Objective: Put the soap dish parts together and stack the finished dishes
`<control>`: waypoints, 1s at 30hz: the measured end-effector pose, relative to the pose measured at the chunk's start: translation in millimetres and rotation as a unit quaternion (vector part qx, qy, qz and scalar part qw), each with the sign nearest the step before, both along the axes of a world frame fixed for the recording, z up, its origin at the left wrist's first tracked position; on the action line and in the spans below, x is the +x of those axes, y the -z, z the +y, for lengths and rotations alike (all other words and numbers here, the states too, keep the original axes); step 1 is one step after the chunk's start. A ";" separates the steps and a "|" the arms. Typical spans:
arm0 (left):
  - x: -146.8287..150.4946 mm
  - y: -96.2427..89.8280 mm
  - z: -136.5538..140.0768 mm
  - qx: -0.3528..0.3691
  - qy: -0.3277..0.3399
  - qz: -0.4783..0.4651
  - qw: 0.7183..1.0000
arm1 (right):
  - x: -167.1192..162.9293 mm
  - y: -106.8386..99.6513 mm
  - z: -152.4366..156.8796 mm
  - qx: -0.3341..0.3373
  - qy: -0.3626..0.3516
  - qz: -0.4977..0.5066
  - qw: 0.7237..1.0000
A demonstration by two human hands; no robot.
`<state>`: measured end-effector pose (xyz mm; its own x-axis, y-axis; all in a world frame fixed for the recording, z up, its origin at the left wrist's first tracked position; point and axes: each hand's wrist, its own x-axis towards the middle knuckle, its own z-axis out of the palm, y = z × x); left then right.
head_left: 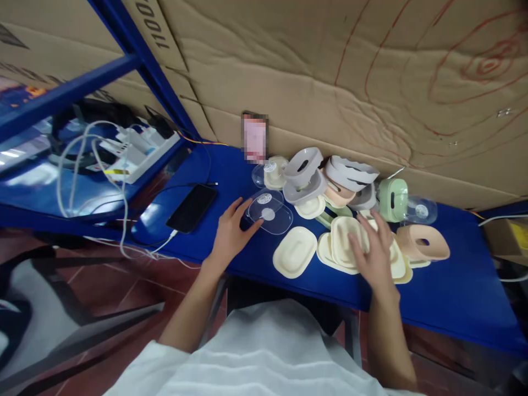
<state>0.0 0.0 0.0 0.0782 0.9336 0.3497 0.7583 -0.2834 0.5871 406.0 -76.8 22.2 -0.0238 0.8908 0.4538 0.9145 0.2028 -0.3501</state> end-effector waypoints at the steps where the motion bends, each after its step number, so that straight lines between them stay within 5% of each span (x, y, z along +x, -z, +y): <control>1: -1.7 -0.2 2.2 -0.005 0.000 -0.015 1.000 | -14.4 1.4 -5.5 -0.005 -0.018 0.006 1.000; 7: -1.3 -27.6 -30.2 0.043 0.006 -0.082 0.996 | -83.3 -6.2 -17.8 -0.020 -0.158 0.023 0.987; 11: 20.6 -53.5 -70.7 0.075 0.118 -0.118 0.983 | -103.6 -31.2 -11.2 -0.022 -0.246 0.047 0.968; 15: 46.2 -54.1 -84.3 0.047 0.194 -0.148 0.969 | -101.7 -60.3 -6.3 0.006 -0.283 0.066 0.957; 17: 55.9 -46.8 -82.7 0.042 0.180 -0.142 0.972 | -90.0 -67.8 -8.5 0.059 -0.228 0.052 0.971; 20: 67.1 -32.3 -83.7 0.048 0.203 -0.067 0.976 | -57.3 -60.6 -18.0 0.160 -0.043 0.029 0.986; 24: 73.2 -9.0 -102.4 0.017 0.255 0.060 0.965 | -5.0 -24.7 -30.9 0.188 0.218 0.059 0.956; 30: 39.7 18.9 -126.9 -0.003 0.200 0.076 0.977 | 18.1 3.0 -20.4 0.065 0.256 0.014 0.965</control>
<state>39.7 -126.9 -18.9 0.4876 0.8196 0.3007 0.6661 -0.5719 0.4788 424.1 -97.2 19.3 0.4174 0.7187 0.5561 0.8971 -0.2282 -0.3784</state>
